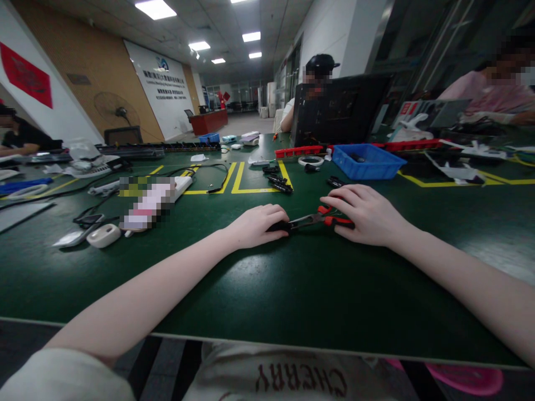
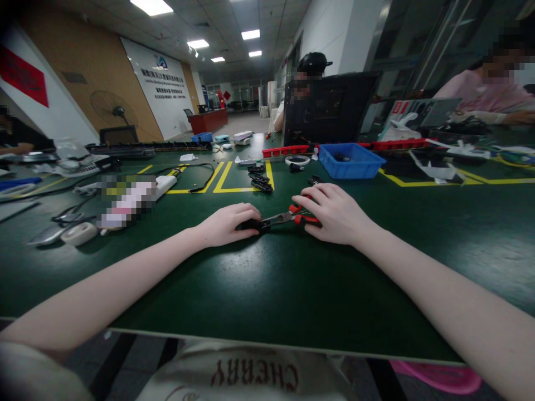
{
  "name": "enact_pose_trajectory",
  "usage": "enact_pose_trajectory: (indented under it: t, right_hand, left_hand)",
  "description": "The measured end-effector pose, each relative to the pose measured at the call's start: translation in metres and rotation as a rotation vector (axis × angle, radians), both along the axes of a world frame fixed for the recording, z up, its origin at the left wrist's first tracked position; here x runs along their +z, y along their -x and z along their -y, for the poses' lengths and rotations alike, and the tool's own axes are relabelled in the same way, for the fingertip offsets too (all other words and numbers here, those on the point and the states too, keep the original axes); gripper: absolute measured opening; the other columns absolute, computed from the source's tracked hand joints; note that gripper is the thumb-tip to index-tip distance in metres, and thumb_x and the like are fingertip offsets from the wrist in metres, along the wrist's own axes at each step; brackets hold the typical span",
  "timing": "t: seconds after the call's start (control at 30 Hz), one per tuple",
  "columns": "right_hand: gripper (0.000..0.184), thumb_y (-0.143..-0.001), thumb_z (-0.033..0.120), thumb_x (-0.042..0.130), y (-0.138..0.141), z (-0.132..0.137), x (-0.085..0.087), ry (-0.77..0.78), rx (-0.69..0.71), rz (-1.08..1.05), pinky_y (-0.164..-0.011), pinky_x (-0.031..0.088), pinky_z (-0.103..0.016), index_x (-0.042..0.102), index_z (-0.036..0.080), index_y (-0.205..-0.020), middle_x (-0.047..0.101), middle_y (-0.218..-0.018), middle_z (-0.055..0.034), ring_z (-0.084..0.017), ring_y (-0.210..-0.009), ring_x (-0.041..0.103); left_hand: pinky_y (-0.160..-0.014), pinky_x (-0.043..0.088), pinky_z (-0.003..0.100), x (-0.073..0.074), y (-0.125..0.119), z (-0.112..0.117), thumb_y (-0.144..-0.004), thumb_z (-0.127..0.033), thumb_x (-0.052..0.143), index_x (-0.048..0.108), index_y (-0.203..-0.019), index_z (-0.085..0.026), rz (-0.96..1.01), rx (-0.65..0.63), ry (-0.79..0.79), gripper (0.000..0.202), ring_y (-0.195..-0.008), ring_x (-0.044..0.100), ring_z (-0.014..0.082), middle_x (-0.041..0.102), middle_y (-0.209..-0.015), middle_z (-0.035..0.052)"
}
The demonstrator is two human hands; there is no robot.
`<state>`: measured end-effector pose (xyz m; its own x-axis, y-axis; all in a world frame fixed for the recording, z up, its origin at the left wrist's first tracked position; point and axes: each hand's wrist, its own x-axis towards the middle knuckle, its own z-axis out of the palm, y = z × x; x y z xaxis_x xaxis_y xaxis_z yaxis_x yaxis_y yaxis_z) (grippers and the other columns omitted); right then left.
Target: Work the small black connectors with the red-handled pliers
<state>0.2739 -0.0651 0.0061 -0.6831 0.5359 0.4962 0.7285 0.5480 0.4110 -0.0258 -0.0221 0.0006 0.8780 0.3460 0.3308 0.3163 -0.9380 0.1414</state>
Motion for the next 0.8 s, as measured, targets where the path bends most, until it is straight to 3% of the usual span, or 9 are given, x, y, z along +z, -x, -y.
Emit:
enact_pose_trajectory:
  t: [0.27, 0.53, 0.67, 0.8]
  right_hand:
    - [0.034, -0.082, 0.037, 0.058, -0.0002, -0.0009, -0.001, -0.026, 0.0, -0.017, -0.096, 0.045, -0.046, 0.064, 0.013, -0.106, 0.065, -0.103, -0.0147, -0.03, -0.099, 0.059]
    - [0.032, -0.082, 0.026, 0.055, -0.0006, 0.0006, 0.0003, -0.018, -0.049, -0.115, -0.092, 0.048, -0.042, 0.06, 0.014, -0.111, 0.064, -0.113, -0.0153, -0.03, -0.107, 0.059]
    - [0.032, -0.078, 0.019, 0.053, -0.0034, 0.0003, 0.0001, -0.006, -0.107, -0.105, -0.083, 0.05, -0.04, 0.06, 0.013, -0.108, 0.065, -0.106, -0.015, -0.03, -0.099, 0.061]
    - [0.026, -0.079, 0.023, 0.053, -0.0025, 0.0022, -0.0009, 0.015, -0.092, -0.067, -0.075, 0.049, -0.038, 0.062, 0.014, -0.103, 0.066, -0.1, -0.0139, -0.028, -0.09, 0.061]
  left_hand:
    - [-0.093, 0.047, 0.037, -0.0019, -0.0004, -0.0012, -0.095, -0.026, 0.054, 0.06, -0.113, -0.018, 0.017, -0.034, -0.055, 0.02, -0.106, 0.057, 0.0215, 0.059, -0.118, 0.0076]
    - [-0.097, 0.047, 0.038, -0.0005, 0.0005, -0.0006, -0.098, -0.024, 0.05, 0.058, -0.121, -0.019, 0.012, -0.045, -0.006, 0.026, -0.11, 0.057, 0.0218, 0.06, -0.122, 0.0079]
    - [-0.097, 0.048, 0.036, 0.0006, 0.001, 0.0015, -0.098, -0.023, 0.049, 0.056, -0.125, -0.021, 0.012, -0.046, 0.048, 0.029, -0.112, 0.057, 0.0207, 0.059, -0.124, 0.0075]
    - [-0.097, 0.049, 0.036, 0.0019, 0.0009, 0.0035, -0.097, -0.022, 0.049, 0.055, -0.125, -0.021, 0.016, -0.034, 0.079, 0.028, -0.113, 0.057, 0.0204, 0.059, -0.124, 0.0073]
